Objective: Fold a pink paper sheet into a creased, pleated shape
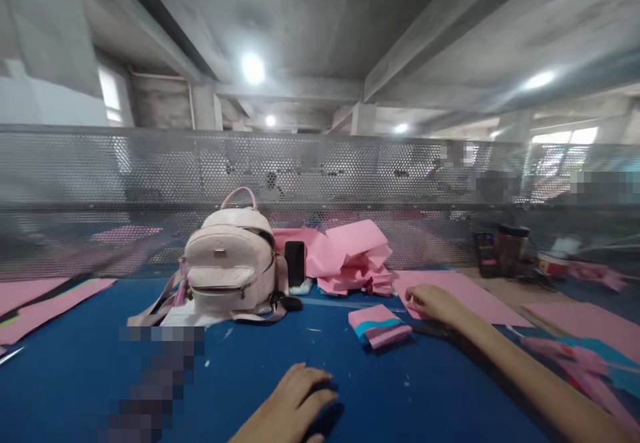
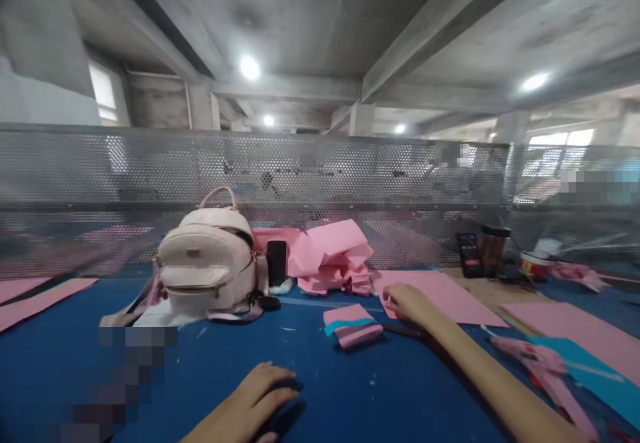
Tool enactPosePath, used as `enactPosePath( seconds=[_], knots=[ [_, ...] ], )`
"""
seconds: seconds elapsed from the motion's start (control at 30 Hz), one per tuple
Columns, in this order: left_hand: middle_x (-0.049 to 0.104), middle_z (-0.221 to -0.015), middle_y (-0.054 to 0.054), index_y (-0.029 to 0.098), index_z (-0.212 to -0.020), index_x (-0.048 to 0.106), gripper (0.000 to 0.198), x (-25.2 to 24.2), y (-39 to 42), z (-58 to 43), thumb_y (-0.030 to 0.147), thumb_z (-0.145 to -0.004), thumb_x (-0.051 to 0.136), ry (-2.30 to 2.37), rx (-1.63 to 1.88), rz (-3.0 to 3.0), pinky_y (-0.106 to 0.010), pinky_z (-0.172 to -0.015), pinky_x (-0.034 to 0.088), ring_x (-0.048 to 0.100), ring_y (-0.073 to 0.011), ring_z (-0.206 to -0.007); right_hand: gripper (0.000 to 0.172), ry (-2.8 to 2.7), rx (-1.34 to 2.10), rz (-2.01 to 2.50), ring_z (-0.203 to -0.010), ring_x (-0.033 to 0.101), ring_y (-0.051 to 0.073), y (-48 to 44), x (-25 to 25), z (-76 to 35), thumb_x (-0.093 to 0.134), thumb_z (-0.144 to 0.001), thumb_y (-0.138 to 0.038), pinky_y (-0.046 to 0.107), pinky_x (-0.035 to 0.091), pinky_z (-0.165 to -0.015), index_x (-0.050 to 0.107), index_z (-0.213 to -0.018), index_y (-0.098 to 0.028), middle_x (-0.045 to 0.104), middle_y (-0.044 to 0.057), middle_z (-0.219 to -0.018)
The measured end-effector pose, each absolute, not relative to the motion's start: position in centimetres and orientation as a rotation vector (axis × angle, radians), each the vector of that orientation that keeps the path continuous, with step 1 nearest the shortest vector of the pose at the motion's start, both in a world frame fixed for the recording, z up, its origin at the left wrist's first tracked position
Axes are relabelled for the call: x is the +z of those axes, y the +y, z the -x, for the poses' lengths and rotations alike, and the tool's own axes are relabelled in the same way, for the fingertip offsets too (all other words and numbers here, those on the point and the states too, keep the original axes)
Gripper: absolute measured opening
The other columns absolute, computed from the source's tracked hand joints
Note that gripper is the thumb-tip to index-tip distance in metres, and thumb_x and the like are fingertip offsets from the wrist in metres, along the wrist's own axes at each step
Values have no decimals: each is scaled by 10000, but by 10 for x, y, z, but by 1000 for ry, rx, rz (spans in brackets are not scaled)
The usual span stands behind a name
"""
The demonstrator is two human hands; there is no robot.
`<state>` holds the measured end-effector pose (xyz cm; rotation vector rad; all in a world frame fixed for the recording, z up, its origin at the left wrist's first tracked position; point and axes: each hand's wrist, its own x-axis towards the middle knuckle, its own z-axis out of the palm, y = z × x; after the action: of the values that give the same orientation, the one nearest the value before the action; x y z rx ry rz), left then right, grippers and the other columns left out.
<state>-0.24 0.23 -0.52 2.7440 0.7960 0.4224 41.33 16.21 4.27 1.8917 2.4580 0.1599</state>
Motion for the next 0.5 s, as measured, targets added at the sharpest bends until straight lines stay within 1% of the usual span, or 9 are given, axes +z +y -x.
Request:
enactPosePath(
  seconds=[0.17, 0.27, 0.37, 0.5],
  knots=[
    [467, -1436, -146, 234, -1403, 395, 482, -4, 2, 3, 266, -954, 567, 767, 461, -2746, -574, -1127, 291, 409, -308, -1364, 268, 2434, 145, -2022, -1010, 628, 217, 173, 40, -419, 579, -972, -328, 416, 546, -859, 600, -1194, -181, 609, 86, -1221],
    [474, -1423, -169, 207, -1397, 405, 461, -4, 3, 2, 272, -963, 545, 749, 489, -2752, -595, -1115, 291, 423, -324, -1352, 272, 2427, 117, -2065, -1016, 627, 221, 176, 39, -423, 580, -971, -331, 418, 545, -862, 599, -1197, -181, 607, 85, -1224],
    [477, -1418, -178, 194, -1394, 410, 460, -4, 3, 2, 271, -960, 541, 730, 495, -2756, -606, -1108, 294, 429, -334, -1347, 279, 2429, 68, -2071, -1020, 626, 226, 179, 41, -426, 585, -967, -333, 418, 546, -860, 599, -1200, -179, 605, 83, -1228],
    [459, -1438, -167, 215, -1407, 394, 463, -5, 5, 2, 283, -970, 533, 730, 486, -2749, -588, -1118, 291, 409, -323, -1363, 279, 2450, -58, -2009, -1015, 627, 225, 180, 38, -428, 593, -961, -327, 409, 549, -847, 603, -1197, -178, 604, 84, -1236]
  ],
)
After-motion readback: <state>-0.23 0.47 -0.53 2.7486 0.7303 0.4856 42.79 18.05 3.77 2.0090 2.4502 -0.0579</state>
